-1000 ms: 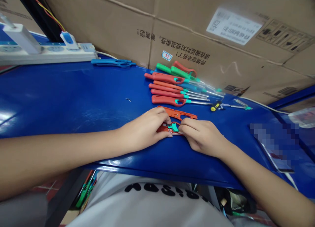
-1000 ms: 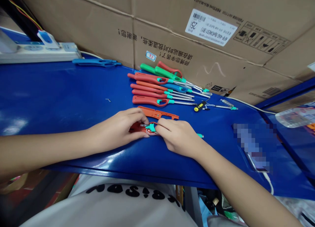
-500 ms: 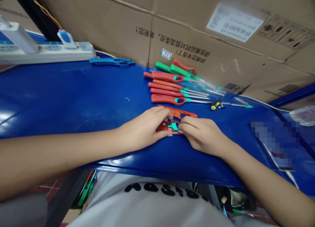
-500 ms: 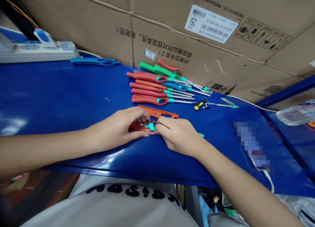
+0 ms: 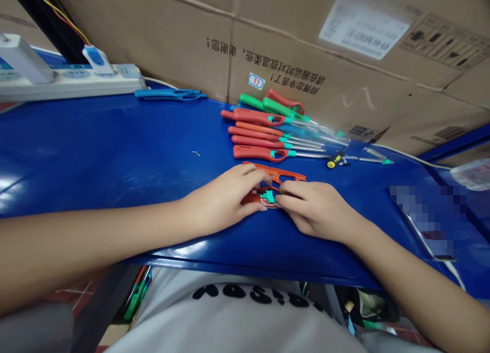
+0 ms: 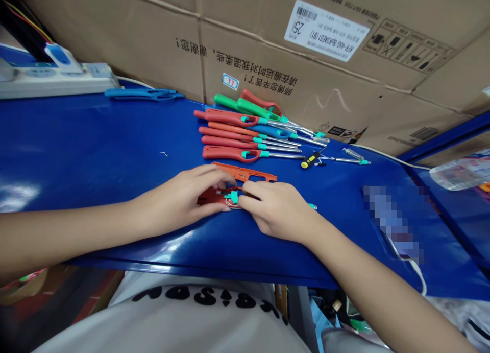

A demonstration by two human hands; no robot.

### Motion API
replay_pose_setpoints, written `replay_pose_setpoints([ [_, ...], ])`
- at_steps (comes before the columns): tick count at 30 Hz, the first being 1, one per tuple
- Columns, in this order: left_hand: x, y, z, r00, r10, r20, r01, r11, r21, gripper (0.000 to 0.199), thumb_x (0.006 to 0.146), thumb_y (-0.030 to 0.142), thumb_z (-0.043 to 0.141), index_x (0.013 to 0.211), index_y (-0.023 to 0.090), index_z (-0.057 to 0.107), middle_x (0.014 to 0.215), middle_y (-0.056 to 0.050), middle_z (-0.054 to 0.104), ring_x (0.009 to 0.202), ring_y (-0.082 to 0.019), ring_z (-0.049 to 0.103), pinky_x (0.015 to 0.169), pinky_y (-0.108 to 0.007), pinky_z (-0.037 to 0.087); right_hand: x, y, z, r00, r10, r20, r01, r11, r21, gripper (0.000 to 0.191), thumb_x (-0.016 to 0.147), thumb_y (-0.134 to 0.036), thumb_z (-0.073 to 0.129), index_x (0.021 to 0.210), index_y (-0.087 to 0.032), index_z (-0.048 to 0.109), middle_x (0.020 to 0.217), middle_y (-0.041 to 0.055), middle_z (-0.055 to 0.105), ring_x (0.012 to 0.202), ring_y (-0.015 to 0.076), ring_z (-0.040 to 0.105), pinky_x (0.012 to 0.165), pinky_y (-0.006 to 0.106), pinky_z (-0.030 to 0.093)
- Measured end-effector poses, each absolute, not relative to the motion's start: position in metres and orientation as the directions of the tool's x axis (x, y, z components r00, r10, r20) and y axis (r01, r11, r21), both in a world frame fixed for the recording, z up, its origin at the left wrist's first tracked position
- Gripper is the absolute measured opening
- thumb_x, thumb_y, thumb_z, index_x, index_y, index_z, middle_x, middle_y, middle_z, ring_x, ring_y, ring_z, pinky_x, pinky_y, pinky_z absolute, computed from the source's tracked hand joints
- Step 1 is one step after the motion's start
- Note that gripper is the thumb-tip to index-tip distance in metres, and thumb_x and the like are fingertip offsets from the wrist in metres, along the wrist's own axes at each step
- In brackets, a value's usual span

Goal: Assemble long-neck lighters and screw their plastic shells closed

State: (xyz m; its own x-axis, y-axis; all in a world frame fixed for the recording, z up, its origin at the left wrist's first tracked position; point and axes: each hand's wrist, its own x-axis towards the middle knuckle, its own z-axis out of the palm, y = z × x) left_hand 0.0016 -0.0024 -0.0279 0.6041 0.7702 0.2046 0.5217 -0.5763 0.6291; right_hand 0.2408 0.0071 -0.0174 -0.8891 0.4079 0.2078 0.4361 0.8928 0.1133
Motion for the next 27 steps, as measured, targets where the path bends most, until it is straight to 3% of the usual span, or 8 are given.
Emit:
replay_pose_setpoints([
  [7, -0.003, -0.003, -0.029, 0.689, 0.681, 0.251, 0.547, -0.714, 0.436, 0.039, 0.097, 0.028, 0.062, 0.134, 0.019, 0.057, 0.123, -0.009, 0.062, 0.117, -0.025, 0.058, 0.1, -0.039, 0.049, 0.242, 0.008, -0.018, -0.866, 0.445, 0.228, 0.474, 0.876, 0.087, 0.022, 0.099, -0.021, 0.047, 0.092, -0.018, 0.068, 0.091, 0.0063, 0.066, 0.068, 0.0142, 0.052, 0.058, 0.027, 0.032],
  [11, -0.006, -0.006, -0.02, 0.715, 0.645, 0.271, 0.585, -0.764, 0.272, 0.048, 0.098, 0.046, 0.058, 0.138, 0.021, 0.056, 0.127, -0.01, 0.061, 0.116, -0.028, 0.058, 0.097, -0.043, 0.051, 0.245, 0.008, -0.016, -0.817, 0.476, 0.326, 0.517, 0.855, 0.045, 0.023, 0.101, -0.028, 0.048, 0.099, -0.017, 0.069, 0.093, 0.0063, 0.067, 0.071, 0.0135, 0.056, 0.059, 0.026, 0.035],
  [15, -0.005, -0.009, -0.013, 0.733, 0.632, 0.253, 0.621, -0.773, 0.129, 0.048, 0.101, 0.052, 0.047, 0.138, 0.024, 0.059, 0.126, -0.013, 0.062, 0.111, -0.031, 0.058, 0.092, -0.047, 0.052, 0.256, 0.014, -0.011, -0.742, 0.511, 0.433, 0.587, 0.808, 0.052, 0.021, 0.101, -0.026, 0.049, 0.101, -0.017, 0.069, 0.092, 0.0059, 0.069, 0.07, 0.0134, 0.059, 0.058, 0.026, 0.037],
  [20, -0.003, -0.014, -0.013, 0.735, 0.655, 0.176, 0.634, -0.756, 0.165, 0.042, 0.102, 0.049, 0.047, 0.126, 0.021, 0.069, 0.116, -0.012, 0.063, 0.103, -0.028, 0.061, 0.091, -0.046, 0.053, 0.274, 0.026, -0.006, -0.62, 0.584, 0.524, 0.706, 0.707, 0.046, 0.021, 0.1, -0.025, 0.049, 0.097, -0.018, 0.068, 0.091, 0.0064, 0.071, 0.077, 0.0163, 0.064, 0.06, 0.027, 0.042],
  [24, -0.003, -0.014, -0.011, 0.716, 0.677, 0.173, 0.643, -0.735, 0.215, 0.035, 0.101, 0.043, 0.052, 0.125, 0.025, 0.071, 0.116, -0.012, 0.062, 0.105, -0.028, 0.06, 0.092, -0.047, 0.051, 0.284, 0.034, -0.004, -0.527, 0.641, 0.558, 0.772, 0.636, -0.002, 0.02, 0.099, -0.026, 0.049, 0.096, -0.019, 0.068, 0.097, 0.0074, 0.072, 0.081, 0.0183, 0.066, 0.064, 0.029, 0.046],
  [27, -0.004, -0.011, -0.013, 0.714, 0.676, 0.182, 0.639, -0.736, 0.224, 0.031, 0.102, 0.035, 0.051, 0.125, 0.027, 0.07, 0.113, -0.011, 0.062, 0.102, -0.027, 0.06, 0.087, -0.044, 0.052, 0.293, 0.039, 0.0, -0.448, 0.643, 0.621, 0.81, 0.586, -0.022, 0.017, 0.098, -0.026, 0.051, 0.093, -0.021, 0.067, 0.09, 0.0062, 0.071, 0.075, 0.0185, 0.064, 0.064, 0.031, 0.045],
])
